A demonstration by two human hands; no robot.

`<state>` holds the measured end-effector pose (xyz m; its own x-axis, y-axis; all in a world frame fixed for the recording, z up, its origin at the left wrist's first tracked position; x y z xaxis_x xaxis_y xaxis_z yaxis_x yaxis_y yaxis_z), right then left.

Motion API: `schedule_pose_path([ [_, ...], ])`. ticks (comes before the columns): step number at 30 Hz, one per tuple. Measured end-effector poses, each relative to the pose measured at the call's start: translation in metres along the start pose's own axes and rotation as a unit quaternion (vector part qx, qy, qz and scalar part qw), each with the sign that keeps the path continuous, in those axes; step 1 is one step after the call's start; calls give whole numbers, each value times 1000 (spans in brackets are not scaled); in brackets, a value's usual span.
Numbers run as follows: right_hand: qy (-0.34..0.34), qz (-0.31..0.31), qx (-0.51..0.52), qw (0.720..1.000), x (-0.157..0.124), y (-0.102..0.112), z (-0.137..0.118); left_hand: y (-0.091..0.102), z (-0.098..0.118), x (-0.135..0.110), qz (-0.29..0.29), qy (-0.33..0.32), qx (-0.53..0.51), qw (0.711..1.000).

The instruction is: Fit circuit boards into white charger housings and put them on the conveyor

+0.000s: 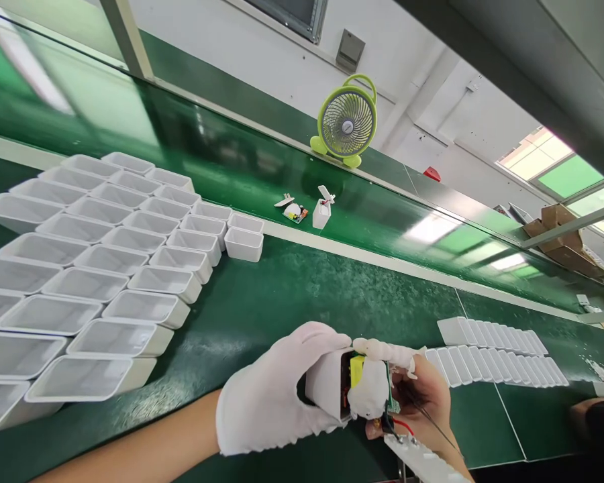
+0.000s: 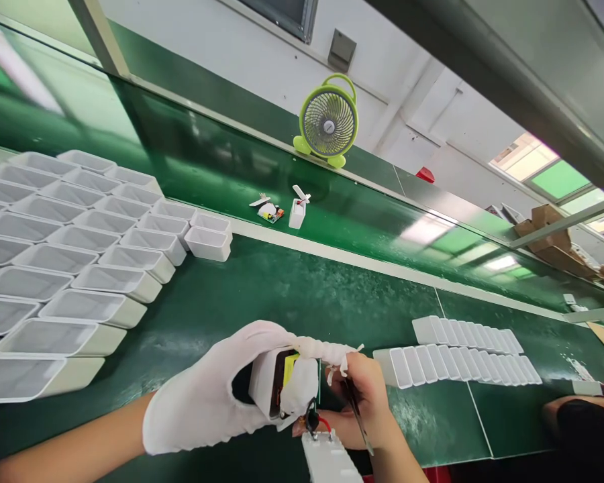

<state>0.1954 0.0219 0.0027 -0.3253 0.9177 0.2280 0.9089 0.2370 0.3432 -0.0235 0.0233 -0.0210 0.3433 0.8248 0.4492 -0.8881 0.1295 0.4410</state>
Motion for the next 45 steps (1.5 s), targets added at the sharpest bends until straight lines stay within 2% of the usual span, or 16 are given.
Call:
schedule_pose_path([
  [6,7,11,12,1000,3,-2,0,2,2,3,5,4,-5,1000],
  [11,54,-17,-18,998,3,1,3,0,-2,1,-10,9,-5,1000],
  [16,4,1,-21,1000,1,2,1,2,-3,2,-56,67,-10,996],
  [19,7,-10,-16,1000,2,1,-1,4,-1,4,-66,88,-19,994],
  [24,31,-31,-39,998,6,1,-5,4,1,5,-47,74,-14,996],
  [30,36,-16,-53,998,7,-3,-10,2,-1,3,-46,79,-22,996],
  [35,51,-13,-48,997,6,-5,-11,5,0,2,-35,50,-14,998],
  [45,59,-20,-68,996,3,-3,-8,4,-2,3,-58,70,-11,996],
])
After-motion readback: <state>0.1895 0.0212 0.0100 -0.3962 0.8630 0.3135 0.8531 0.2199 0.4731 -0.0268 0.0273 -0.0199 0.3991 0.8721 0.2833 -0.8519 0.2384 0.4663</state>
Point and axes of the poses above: each hand's wrist, its own x-axis towards the middle knuckle, its own y-axis out of the back of the hand, z = x × y, the point moved 3 cm from there along x, towards the middle knuckle, and after that the axes turned 13 degrees about x, right-handed, at the moved point
